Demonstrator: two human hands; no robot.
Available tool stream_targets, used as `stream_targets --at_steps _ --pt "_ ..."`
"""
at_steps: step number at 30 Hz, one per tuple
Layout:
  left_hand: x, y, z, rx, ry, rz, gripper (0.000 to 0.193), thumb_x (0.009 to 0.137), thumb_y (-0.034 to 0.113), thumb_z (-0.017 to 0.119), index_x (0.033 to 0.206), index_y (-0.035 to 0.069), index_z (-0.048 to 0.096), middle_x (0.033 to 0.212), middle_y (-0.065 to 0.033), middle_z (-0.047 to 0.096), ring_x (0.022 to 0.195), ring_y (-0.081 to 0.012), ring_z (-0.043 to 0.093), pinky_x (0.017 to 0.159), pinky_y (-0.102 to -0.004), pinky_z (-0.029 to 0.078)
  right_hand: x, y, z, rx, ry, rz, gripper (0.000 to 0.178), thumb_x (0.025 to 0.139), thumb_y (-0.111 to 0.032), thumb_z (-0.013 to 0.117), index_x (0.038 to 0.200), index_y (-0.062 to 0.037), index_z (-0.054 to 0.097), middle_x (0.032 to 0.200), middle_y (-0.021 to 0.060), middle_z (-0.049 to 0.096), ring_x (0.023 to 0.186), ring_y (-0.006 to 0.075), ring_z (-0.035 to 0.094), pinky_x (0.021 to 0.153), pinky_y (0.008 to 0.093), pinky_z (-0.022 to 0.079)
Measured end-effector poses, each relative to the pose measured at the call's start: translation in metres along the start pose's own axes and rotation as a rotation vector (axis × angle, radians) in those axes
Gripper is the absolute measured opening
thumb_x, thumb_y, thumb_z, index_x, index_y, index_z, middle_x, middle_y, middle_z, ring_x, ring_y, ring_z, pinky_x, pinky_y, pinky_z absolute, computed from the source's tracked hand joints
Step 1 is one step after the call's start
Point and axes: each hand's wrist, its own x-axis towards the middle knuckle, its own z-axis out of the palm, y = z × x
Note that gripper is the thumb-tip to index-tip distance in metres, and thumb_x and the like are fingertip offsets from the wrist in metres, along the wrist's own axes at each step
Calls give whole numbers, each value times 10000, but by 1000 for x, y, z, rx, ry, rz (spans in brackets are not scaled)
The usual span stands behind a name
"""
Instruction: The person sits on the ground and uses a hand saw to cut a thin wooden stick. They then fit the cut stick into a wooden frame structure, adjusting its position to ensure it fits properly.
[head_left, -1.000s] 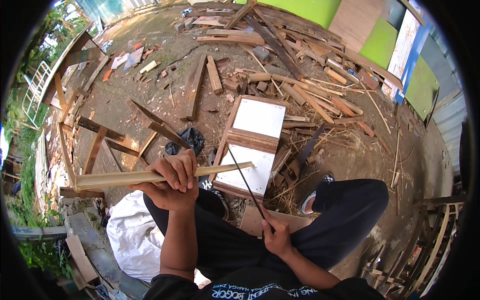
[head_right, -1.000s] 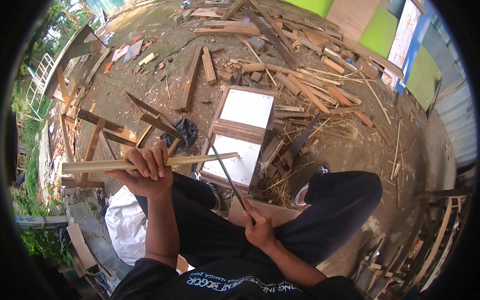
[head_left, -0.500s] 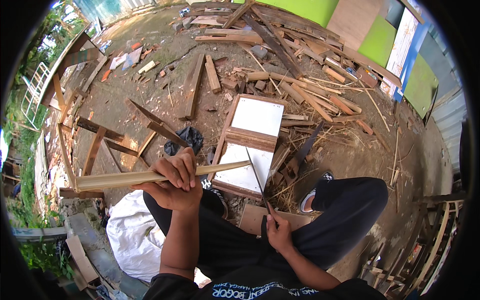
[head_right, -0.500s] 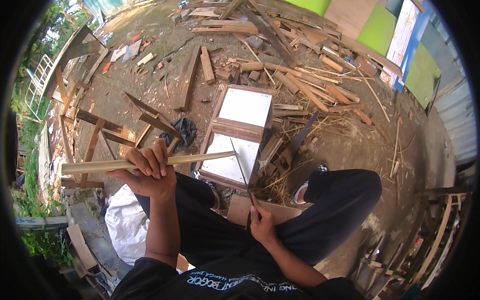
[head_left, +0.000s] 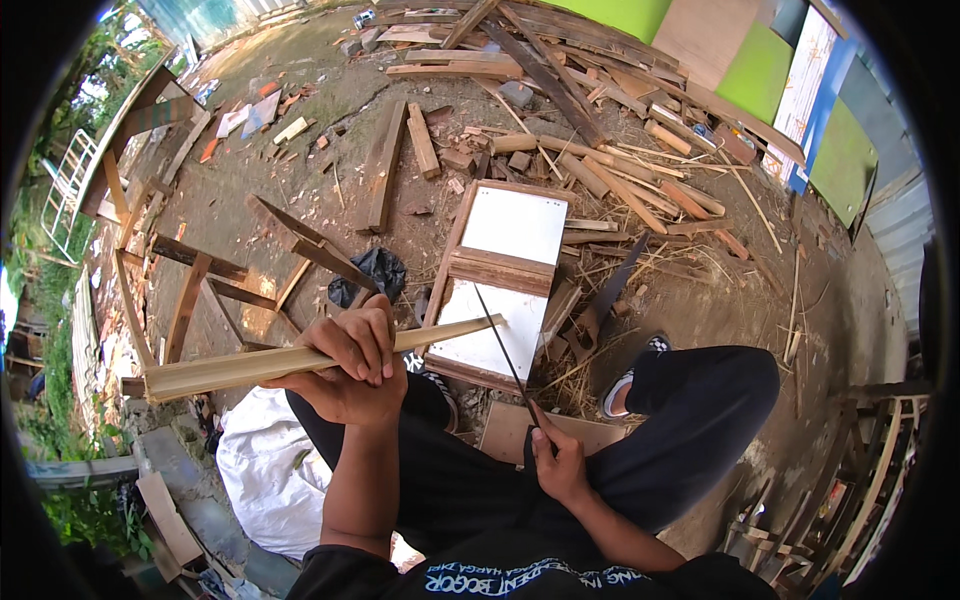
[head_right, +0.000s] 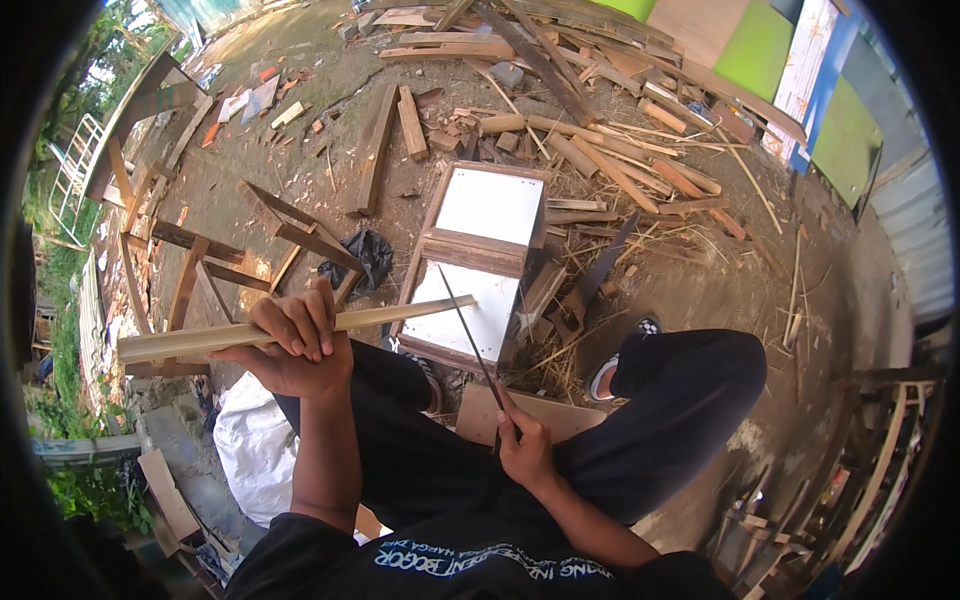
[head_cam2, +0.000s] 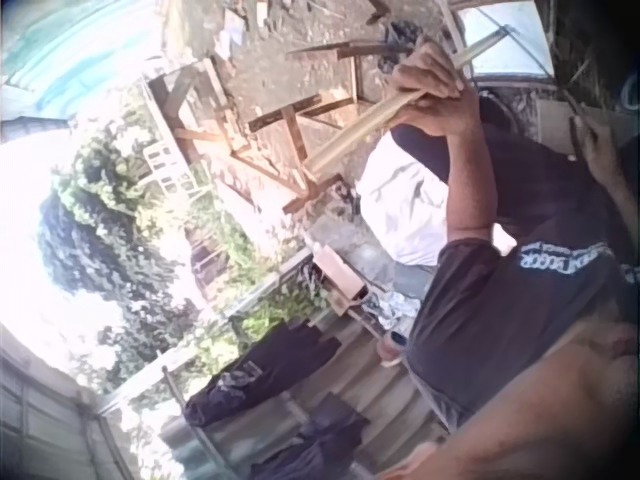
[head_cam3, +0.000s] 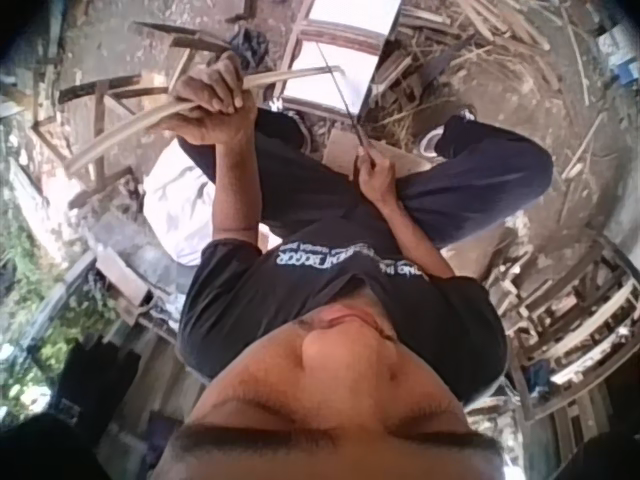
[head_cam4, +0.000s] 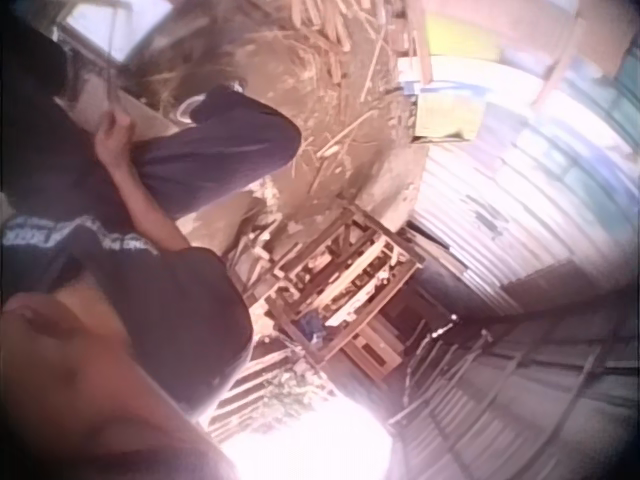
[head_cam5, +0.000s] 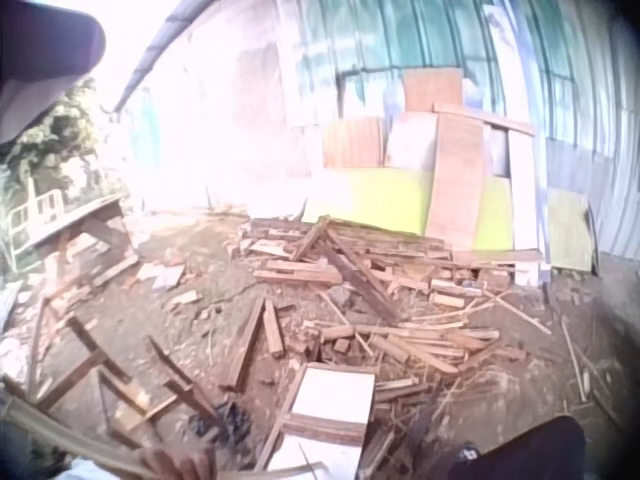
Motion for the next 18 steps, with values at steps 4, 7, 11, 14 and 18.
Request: stream_targets --at_steps 4,7,11,14,18 --pt "1 -1 0 0 -19 8 763 975 814 163 624 174 388 425 25 370 365 -110 352 670 -290 345 11 3 -7 -64 1 26 413 1074 -174 525 1475 -84 562 820 97 589 741 171 587 655 303 484" --pt "1 -1 5 24 -29 11 764 973 817 170 626 173 390 428 25 371 366 -114 347 678 -295 351 6 -10 -5 -70 8 19 405 1050 -166 549 1450 -119 588 1085 297 709 972 366 744 773 369 552" --pt "2 -1 3 3 -23 4 764 970 820 175 630 173 398 432 23 376 366 -118 345 678 -297 352 12 3 -8 -81 -13 146 406 1052 -173 547 1453 -124 585 1073 293 714 998 377 734 796 370 551" --pt "0 -1 5 17 -32 -1 761 972 818 181 635 173 403 434 22 379 371 -118 353 679 -297 351 7 -5 -6 -70 0 14 420 1069 -180 535 1481 -102 558 803 114 602 758 183 584 675 317 491" --pt "-1 -1 -1 -34 -23 -6 760 977 811 185 638 169 407 439 22 380 381 -115 366 704 -307 368 15 -10 -13 -51 -8 138 427 1077 -180 530 1493 -86 546 663 27 534 637 86 510 620 299 465"
